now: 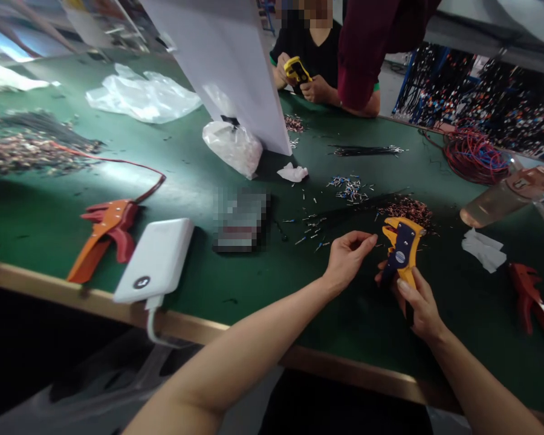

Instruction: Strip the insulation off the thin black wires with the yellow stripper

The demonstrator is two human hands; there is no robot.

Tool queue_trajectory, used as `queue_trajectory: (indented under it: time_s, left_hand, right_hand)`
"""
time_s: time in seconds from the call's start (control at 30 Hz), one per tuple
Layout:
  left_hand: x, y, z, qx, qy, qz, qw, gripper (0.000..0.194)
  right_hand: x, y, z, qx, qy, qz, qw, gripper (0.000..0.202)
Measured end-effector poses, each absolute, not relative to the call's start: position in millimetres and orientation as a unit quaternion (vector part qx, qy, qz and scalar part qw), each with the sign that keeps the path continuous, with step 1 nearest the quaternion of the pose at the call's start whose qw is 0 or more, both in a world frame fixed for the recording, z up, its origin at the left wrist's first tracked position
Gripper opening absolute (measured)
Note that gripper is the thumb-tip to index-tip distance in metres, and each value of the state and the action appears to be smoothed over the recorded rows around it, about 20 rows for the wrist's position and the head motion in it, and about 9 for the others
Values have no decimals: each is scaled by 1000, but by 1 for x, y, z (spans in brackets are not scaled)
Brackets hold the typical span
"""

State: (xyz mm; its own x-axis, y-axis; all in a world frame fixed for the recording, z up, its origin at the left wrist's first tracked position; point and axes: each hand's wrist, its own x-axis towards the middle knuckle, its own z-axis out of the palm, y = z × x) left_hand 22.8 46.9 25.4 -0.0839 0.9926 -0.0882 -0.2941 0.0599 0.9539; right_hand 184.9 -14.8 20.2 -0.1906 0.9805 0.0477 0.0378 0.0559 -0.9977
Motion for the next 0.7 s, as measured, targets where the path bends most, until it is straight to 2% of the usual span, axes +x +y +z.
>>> queue_trajectory:
  time_s: [0.27, 0.4, 0.5, 0.7]
  left_hand:
    - [32, 30, 32, 359, 404, 551, 636, 33]
    - [32, 27, 34, 373, 385, 550, 640, 33]
    - [31, 26, 35, 406, 388, 553, 615, 28]
    - [30, 25, 36, 518, 402, 570, 495, 16]
  right_hand:
    - [178, -14, 29, -479, -568, 499, 446, 38]
    - [176, -15, 31, -487, -572, 479, 454, 35]
    - [176, -15, 31, -491, -573, 475, 451, 31]
    - [175, -15, 35, -521, -560, 466, 444, 24]
